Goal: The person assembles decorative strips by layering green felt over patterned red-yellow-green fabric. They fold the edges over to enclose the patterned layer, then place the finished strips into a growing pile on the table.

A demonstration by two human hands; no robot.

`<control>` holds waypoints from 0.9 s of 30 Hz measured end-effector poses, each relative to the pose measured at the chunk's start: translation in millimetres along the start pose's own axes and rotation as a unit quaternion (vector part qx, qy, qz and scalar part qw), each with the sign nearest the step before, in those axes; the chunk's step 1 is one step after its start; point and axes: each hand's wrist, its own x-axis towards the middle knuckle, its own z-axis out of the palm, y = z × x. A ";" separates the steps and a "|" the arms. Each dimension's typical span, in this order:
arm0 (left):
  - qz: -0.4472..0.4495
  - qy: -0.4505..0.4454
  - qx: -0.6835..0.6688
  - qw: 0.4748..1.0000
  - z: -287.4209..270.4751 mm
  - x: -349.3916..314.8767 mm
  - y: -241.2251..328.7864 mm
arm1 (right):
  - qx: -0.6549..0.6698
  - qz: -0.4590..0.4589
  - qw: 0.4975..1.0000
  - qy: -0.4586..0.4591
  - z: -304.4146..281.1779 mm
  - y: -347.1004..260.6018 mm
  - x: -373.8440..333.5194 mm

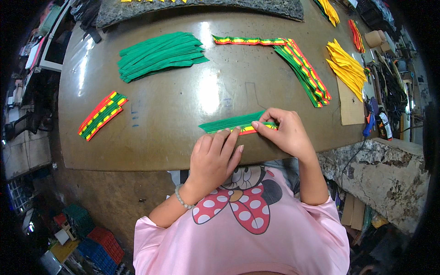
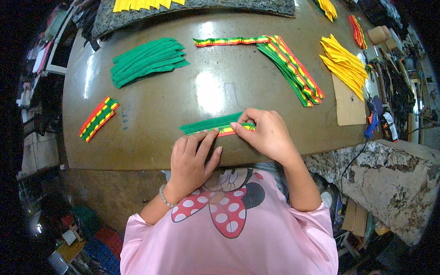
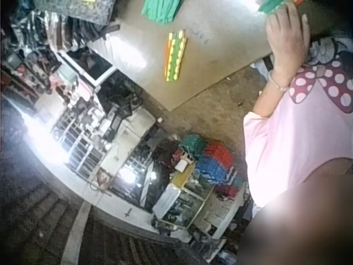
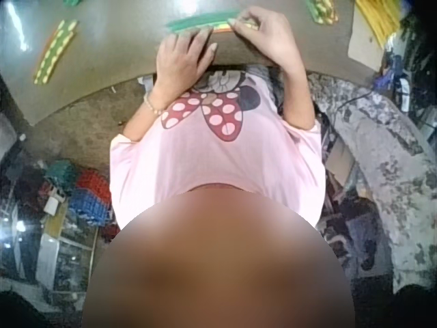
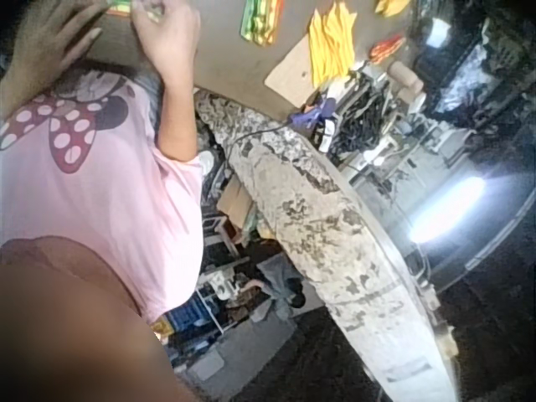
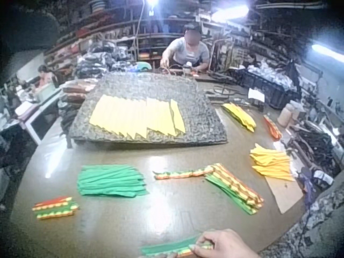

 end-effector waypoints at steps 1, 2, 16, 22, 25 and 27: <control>0.000 -0.001 0.001 1.000 0.2 -0.1 0.2 | -0.001 -0.002 1.000 0.002 0.1 -0.1 0.3; 0.000 -0.003 0.003 1.000 0.4 -0.2 0.5 | -0.003 0.000 1.000 0.000 0.2 -0.5 0.5; 0.003 -0.014 0.038 0.999 6.8 13.2 17.6 | -0.052 0.002 0.998 0.027 7.0 -7.6 -1.6; 0.021 0.001 0.038 0.999 10.6 8.4 17.2 | -0.030 -0.035 0.998 0.050 -9.9 8.9 -12.2; 0.023 0.002 0.057 0.998 9.9 5.4 17.2 | 0.009 -0.041 0.998 0.048 -13.7 19.7 -9.6; 0.032 -0.003 0.065 0.997 8.7 5.1 16.2 | 0.010 -0.028 0.998 0.054 -12.3 23.4 -7.5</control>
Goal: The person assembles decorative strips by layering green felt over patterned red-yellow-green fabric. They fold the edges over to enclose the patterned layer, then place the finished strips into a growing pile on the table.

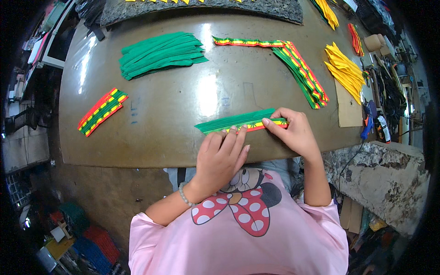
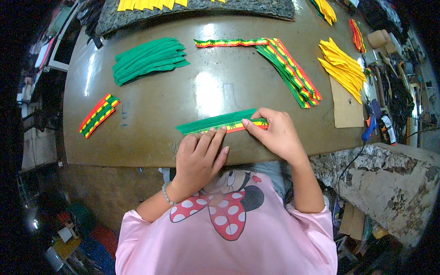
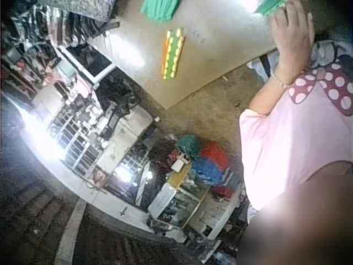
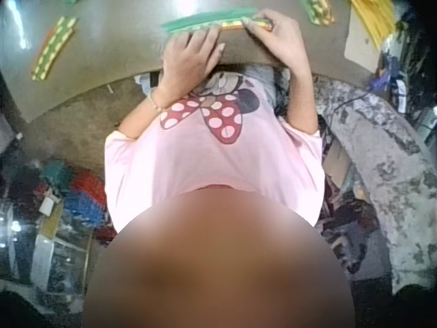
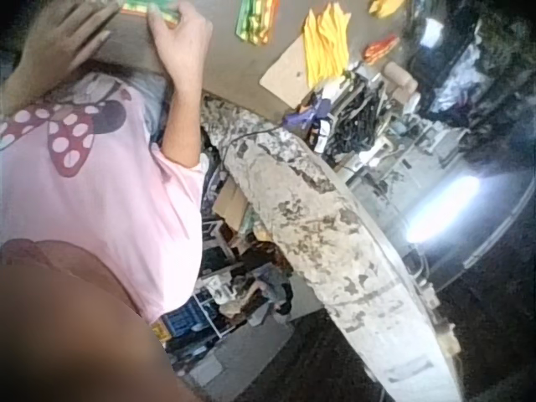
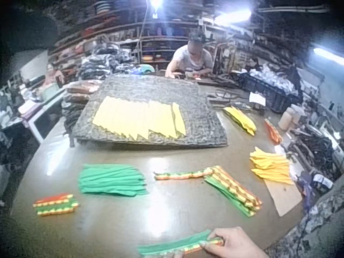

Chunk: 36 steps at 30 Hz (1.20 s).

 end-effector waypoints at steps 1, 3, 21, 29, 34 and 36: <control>0.000 -0.002 0.001 1.000 -0.3 -0.5 0.0 | 0.002 0.010 1.000 -0.004 1.4 1.1 0.7; -0.002 -0.001 0.001 1.000 0.1 -0.9 0.0 | -0.004 0.024 1.000 -0.011 2.4 1.4 1.1; 0.002 0.004 0.017 1.000 -0.3 0.7 -0.9 | -0.041 0.047 0.998 -0.003 4.7 -5.7 5.6; 0.021 -0.008 -0.037 0.999 7.9 23.6 13.5 | -0.068 0.038 0.997 0.005 4.9 -11.1 4.3; 0.045 -0.003 -0.016 0.999 11.6 22.3 13.1 | -0.040 0.054 0.997 0.048 1.3 -3.9 -8.2; 0.042 -0.003 -0.009 0.999 12.7 20.0 12.1 | 0.037 0.070 0.996 0.046 -0.6 3.1 -10.5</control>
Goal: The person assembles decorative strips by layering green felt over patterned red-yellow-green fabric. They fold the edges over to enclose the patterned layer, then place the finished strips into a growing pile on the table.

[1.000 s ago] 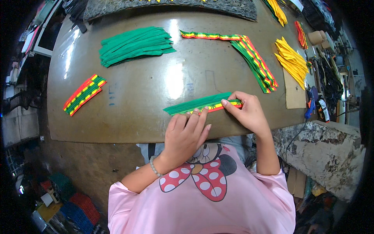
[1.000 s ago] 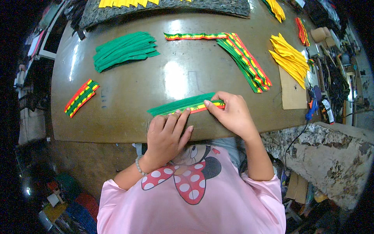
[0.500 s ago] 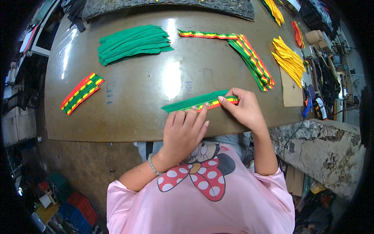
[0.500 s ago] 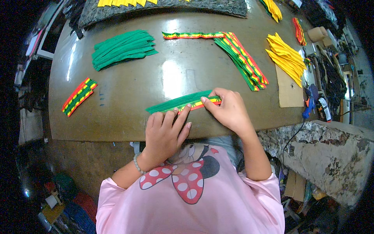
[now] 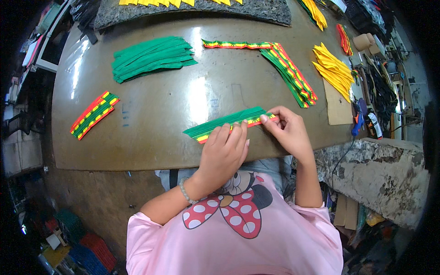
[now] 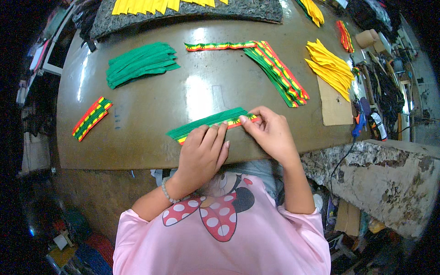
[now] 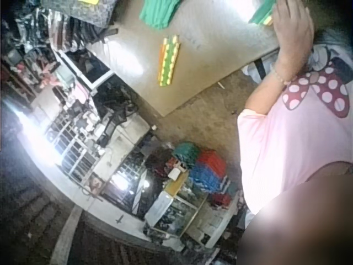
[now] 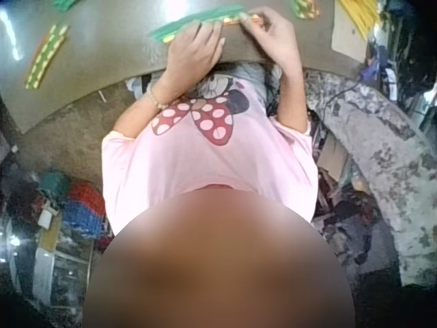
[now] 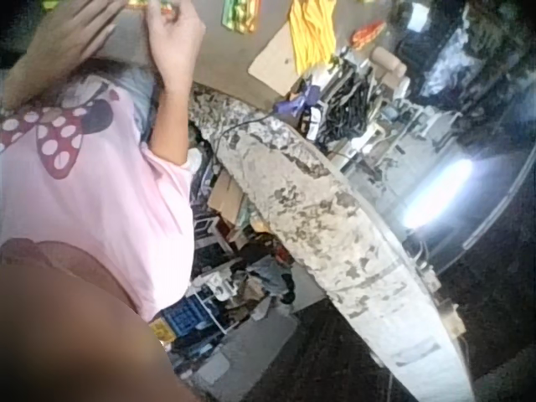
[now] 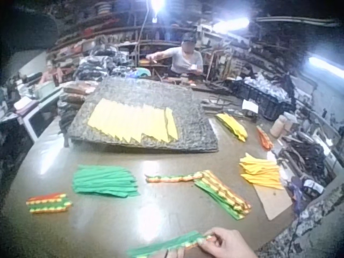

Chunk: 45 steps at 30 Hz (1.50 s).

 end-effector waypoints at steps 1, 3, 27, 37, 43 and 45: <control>0.000 -0.003 0.004 1.000 0.3 -0.6 -0.2 | 0.030 0.002 1.000 0.002 0.1 3.1 0.5; 0.003 -0.006 0.008 1.000 0.1 -0.4 -1.6 | 0.058 0.004 0.998 0.008 0.8 7.8 2.1; -0.021 -0.018 -0.025 0.999 -2.1 9.7 4.5 | -0.078 -0.008 0.997 0.020 5.6 -5.7 2.8; 0.003 -0.002 -0.031 1.000 10.3 20.0 9.7 | -0.020 -0.023 1.000 0.005 -9.6 1.9 2.7; -0.002 -0.001 -0.033 0.999 14.6 15.8 8.9 | 0.002 0.005 0.999 0.044 -3.0 10.5 2.6; -0.002 -0.004 -0.035 0.999 13.8 15.9 8.7 | -0.020 0.007 0.998 0.052 -1.9 9.7 2.7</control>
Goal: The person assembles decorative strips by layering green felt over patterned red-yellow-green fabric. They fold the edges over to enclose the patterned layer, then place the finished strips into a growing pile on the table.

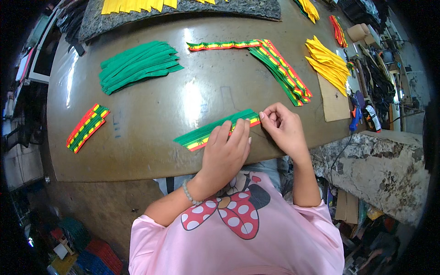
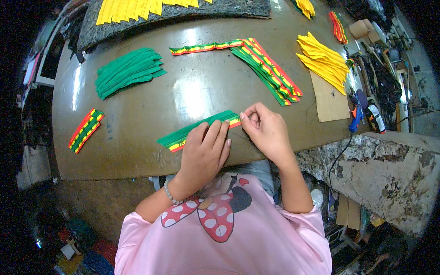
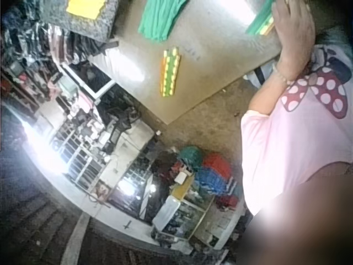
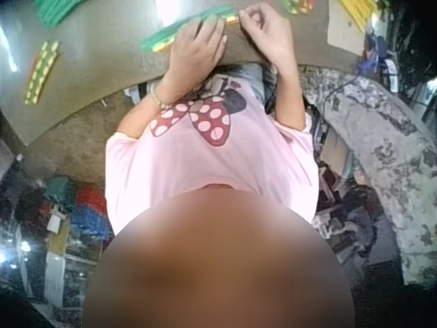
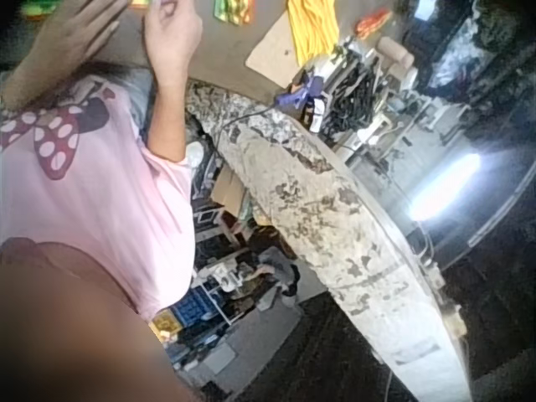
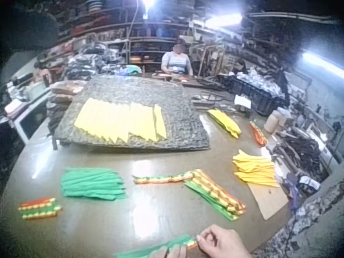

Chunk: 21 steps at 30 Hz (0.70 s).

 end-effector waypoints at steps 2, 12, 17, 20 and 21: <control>-0.001 -0.002 0.006 1.000 -1.7 -0.8 -0.3 | -0.017 0.000 1.000 -0.005 -0.4 -1.8 0.0; -0.004 0.007 -0.005 1.000 0.6 -2.4 -0.8 | -0.061 -0.005 0.998 -0.006 2.0 -5.4 -2.0; -0.004 0.007 -0.016 1.000 0.9 -3.1 -1.6 | -0.087 0.005 0.996 0.011 1.2 -5.9 -2.6; -0.005 0.012 -0.010 1.000 -0.5 -1.4 -1.2 | -0.147 -0.103 0.974 0.139 6.2 -6.9 -9.5; -0.008 0.017 -0.017 1.000 -1.0 -0.8 -0.9 | -0.168 -0.156 0.954 0.193 9.1 -7.0 -14.5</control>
